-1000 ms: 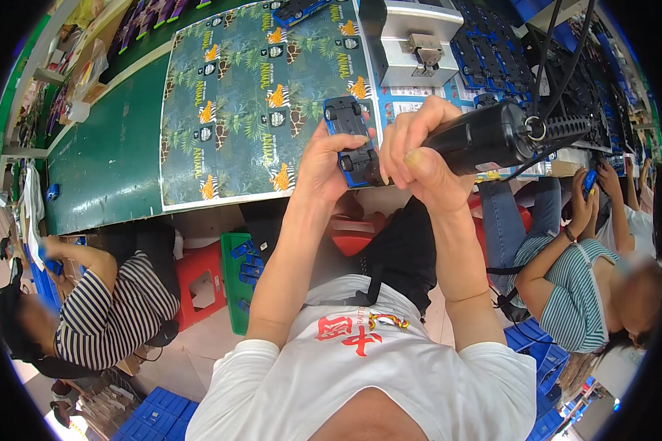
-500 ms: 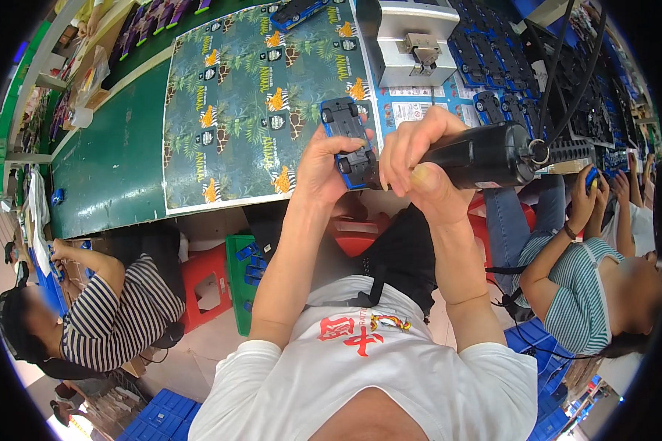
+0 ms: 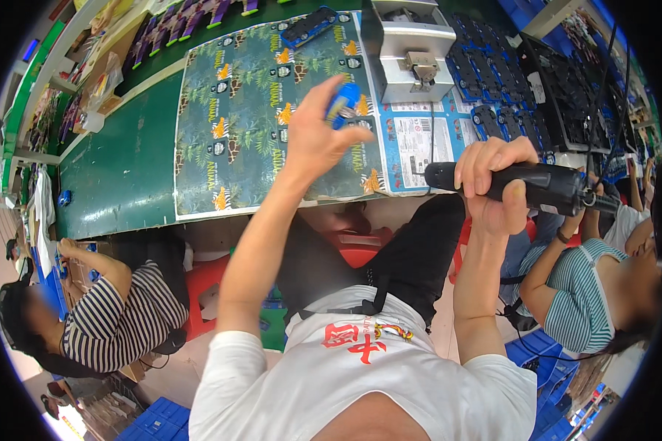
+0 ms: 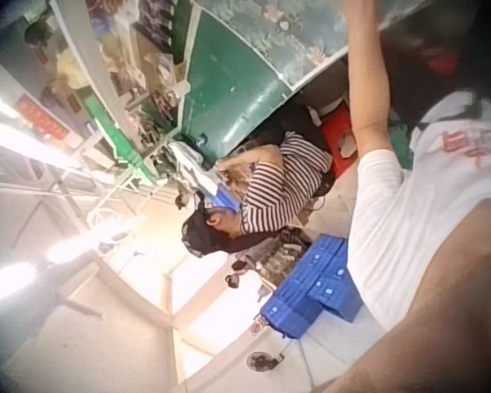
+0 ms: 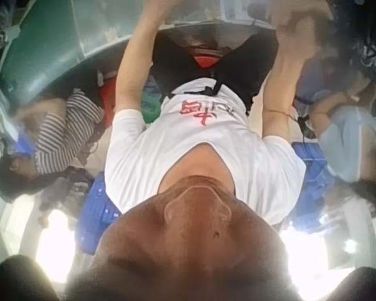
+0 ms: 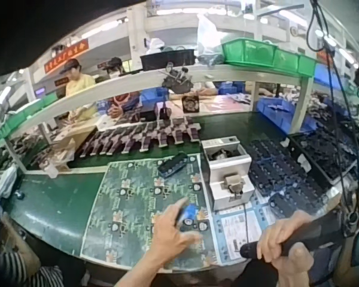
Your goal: Assembling small plastic toy cars on a production line using an electric screwdriver to fasten components.
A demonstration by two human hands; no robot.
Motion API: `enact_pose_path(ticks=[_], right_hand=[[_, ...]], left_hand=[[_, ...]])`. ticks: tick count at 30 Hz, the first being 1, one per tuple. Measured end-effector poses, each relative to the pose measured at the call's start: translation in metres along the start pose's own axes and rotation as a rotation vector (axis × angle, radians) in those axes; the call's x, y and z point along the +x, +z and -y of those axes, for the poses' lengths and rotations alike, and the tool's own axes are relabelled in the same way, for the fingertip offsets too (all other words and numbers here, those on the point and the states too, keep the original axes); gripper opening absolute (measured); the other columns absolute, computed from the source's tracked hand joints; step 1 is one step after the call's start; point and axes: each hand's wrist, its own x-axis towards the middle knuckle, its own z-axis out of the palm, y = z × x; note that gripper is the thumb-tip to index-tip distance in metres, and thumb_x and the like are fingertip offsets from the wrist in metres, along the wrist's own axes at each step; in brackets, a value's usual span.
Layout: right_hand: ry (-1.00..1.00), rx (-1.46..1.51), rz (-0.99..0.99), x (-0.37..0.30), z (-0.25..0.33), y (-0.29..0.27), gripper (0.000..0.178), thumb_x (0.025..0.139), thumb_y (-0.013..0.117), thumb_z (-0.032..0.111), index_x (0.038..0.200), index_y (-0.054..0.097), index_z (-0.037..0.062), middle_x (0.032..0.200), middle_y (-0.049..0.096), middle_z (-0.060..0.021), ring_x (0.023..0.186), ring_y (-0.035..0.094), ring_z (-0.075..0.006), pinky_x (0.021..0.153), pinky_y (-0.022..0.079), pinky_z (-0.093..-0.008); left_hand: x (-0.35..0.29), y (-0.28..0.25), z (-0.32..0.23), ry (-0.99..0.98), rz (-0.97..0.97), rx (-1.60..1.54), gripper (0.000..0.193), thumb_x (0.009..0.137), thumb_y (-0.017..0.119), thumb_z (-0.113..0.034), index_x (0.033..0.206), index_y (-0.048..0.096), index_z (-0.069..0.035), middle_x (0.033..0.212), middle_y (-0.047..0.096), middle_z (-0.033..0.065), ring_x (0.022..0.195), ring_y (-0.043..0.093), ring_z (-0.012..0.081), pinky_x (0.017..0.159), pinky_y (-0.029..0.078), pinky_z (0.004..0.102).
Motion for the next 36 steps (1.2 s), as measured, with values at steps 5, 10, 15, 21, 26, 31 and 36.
enact_pose_path(ticks=[5,10,15,21,26,31,36], right_hand=[[0.077,0.011,-0.087,-0.013,-0.010,0.001,0.036,0.090,0.068,0.037,0.092,0.052,0.0056,0.063,0.049,-0.0028,0.052,0.048,-0.0142,0.052,0.043,-0.0294],[0.124,0.084,-0.130,-0.022,-0.002,-0.006,0.037,0.087,0.075,0.032,0.092,0.053,0.0034,0.064,0.050,-0.0044,0.054,0.049,-0.0150,0.053,0.045,-0.0299],[0.122,0.060,-0.097,-0.029,-0.006,-0.024,0.036,0.090,0.070,0.034,0.094,0.051,0.0039,0.066,0.049,-0.0037,0.054,0.047,-0.0142,0.051,0.042,-0.0288],[0.106,0.052,-0.128,-0.041,0.010,-0.017,0.038,0.089,0.071,0.035,0.094,0.052,0.0040,0.064,0.049,-0.0043,0.053,0.048,-0.0154,0.049,0.042,-0.0297],[0.072,0.114,-0.120,-0.052,0.030,-0.024,0.040,0.086,0.077,0.033,0.094,0.053,0.0019,0.064,0.053,-0.0054,0.053,0.053,-0.0165,0.049,0.047,-0.0316],[0.017,0.090,-0.131,-0.069,0.063,-0.043,0.040,0.086,0.078,0.031,0.095,0.053,0.0015,0.065,0.055,-0.0057,0.051,0.053,-0.0158,0.049,0.048,-0.0305],[-0.010,0.096,-0.152,-0.071,0.072,-0.055,0.038,0.085,0.078,0.028,0.096,0.053,0.0008,0.066,0.056,-0.0063,0.052,0.054,-0.0157,0.049,0.049,-0.0305]], left_hand=[[0.003,-0.038,0.021,0.358,0.486,0.685,0.096,0.058,0.071,-0.072,0.126,0.056,-0.006,0.099,0.055,0.0105,0.101,0.057,0.0279,0.082,0.046,0.0403],[-0.012,-0.156,0.049,0.198,0.556,0.974,0.113,0.053,0.077,-0.066,0.146,0.041,-0.012,0.140,0.045,0.0143,0.131,0.043,0.0347,0.111,0.025,0.0607],[-0.043,-0.183,0.057,0.212,0.140,0.838,0.094,0.061,0.085,-0.051,0.135,0.050,-0.004,0.135,0.052,0.0157,0.125,0.049,0.0349,0.105,0.036,0.0518],[-0.055,-0.014,-0.008,0.133,0.033,0.098,0.029,0.078,0.077,-0.015,0.101,0.066,-0.002,0.101,0.067,0.0140,0.094,0.064,0.0330,0.078,0.052,0.0390],[-0.028,0.106,-0.068,-0.097,0.158,-0.147,0.036,0.083,0.075,-0.022,0.109,0.064,0.002,0.095,0.066,0.0160,0.072,0.065,0.0288,0.065,0.051,0.0389],[0.016,0.190,-0.093,-0.280,0.316,0.089,0.068,0.084,0.068,-0.057,0.102,0.063,0.008,0.079,0.069,0.0221,0.078,0.069,0.0397,0.067,0.052,0.0467],[0.030,0.221,-0.102,-0.362,0.370,0.133,0.071,0.076,0.075,-0.058,0.104,0.063,0.007,0.090,0.071,0.0245,0.085,0.070,0.0401,0.075,0.055,0.0473]])
